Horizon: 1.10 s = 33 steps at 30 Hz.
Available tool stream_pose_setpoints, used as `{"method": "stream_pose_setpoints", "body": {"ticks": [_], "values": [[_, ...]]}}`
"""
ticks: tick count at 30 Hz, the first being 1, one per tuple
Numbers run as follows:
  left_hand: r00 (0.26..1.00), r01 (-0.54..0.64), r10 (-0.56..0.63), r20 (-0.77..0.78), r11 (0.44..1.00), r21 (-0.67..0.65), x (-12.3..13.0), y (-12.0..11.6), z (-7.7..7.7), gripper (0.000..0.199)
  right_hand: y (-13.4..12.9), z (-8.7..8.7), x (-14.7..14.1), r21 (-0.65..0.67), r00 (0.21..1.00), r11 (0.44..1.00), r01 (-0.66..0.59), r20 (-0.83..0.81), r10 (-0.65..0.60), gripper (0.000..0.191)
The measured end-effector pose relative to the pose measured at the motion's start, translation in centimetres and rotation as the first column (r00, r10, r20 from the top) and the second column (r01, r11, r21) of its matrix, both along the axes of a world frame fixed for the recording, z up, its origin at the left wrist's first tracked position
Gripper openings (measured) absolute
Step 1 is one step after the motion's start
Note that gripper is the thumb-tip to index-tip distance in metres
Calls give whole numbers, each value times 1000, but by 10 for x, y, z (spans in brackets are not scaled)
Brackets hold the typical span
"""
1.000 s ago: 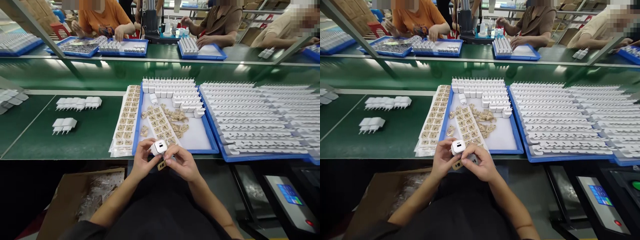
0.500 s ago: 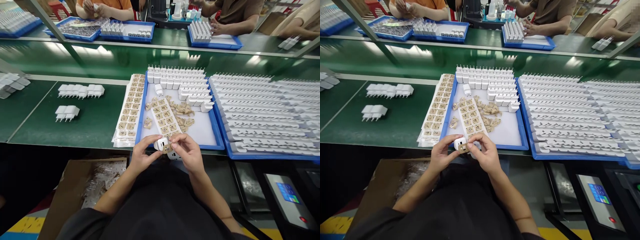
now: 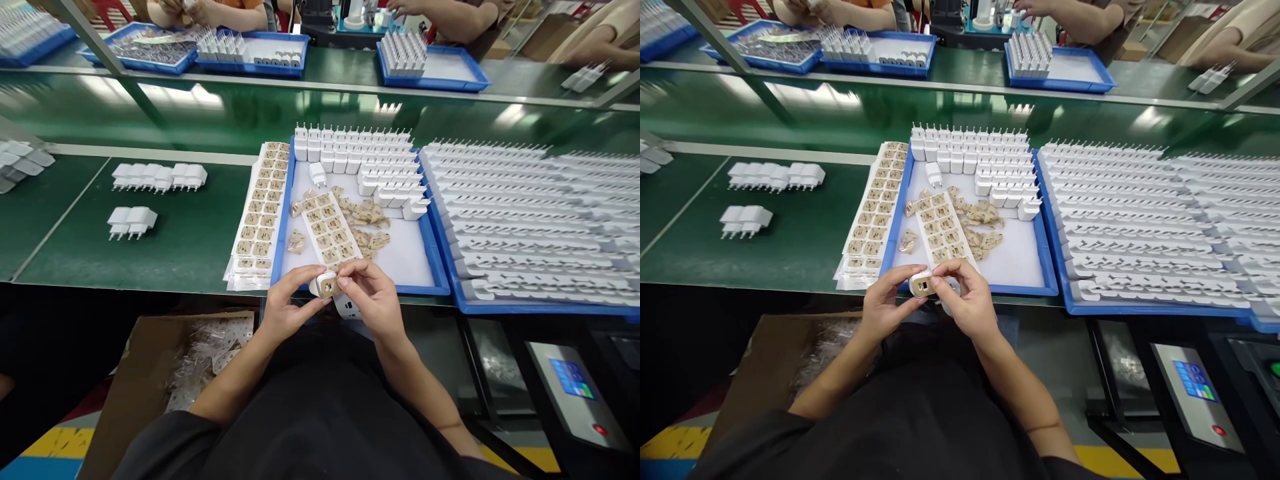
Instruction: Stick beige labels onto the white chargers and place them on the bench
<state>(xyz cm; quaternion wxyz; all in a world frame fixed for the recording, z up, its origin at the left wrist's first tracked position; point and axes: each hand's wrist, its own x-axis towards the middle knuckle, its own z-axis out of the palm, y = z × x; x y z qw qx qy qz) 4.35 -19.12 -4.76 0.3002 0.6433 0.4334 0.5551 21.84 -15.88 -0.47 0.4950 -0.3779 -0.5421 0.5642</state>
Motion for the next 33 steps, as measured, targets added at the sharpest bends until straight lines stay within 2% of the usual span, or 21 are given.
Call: {"method": "stream_pose_setpoints", "body": {"ticks": [7,13,19,21,24,26,28,30,32,33], "values": [[1000,-3,3,-7,1000,14,0,-1,1,51,-1,-1,-2,53,997,998,16,70,-20,5],[999,-25,25,-21,1000,19,-1,-1,0,49,-4,0,-7,126,983,989,74,155,-93,11],[999,-24,25,-25,999,36,-2,-2,0,51,-5,1,-11,203,960,975,95,239,-143,9],[998,-37,39,-40,998,43,-1,-2,-1,50,-5,2,-12,280,935,955,100,301,-186,8],[996,-83,85,-30,995,51,0,-2,-4,46,-2,1,-10,425,866,896,132,389,-313,9],[992,-121,120,23,991,63,2,-2,-7,46,2,-1,-6,439,854,882,172,380,-356,11],[986,-154,148,79,985,81,4,-2,-8,48,4,-3,-2,338,916,929,148,308,-258,13],[981,-168,157,111,981,96,7,-2,-9,47,4,-4,0,192,977,981,11,205,-51,21],[980,-171,157,124,979,112,9,-1,-9,43,1,-6,-2,79,986,988,-131,116,122,29],[980,-172,157,125,977,127,10,0,-9,42,-1,-7,-4,44,984,986,-163,79,159,31]]}}
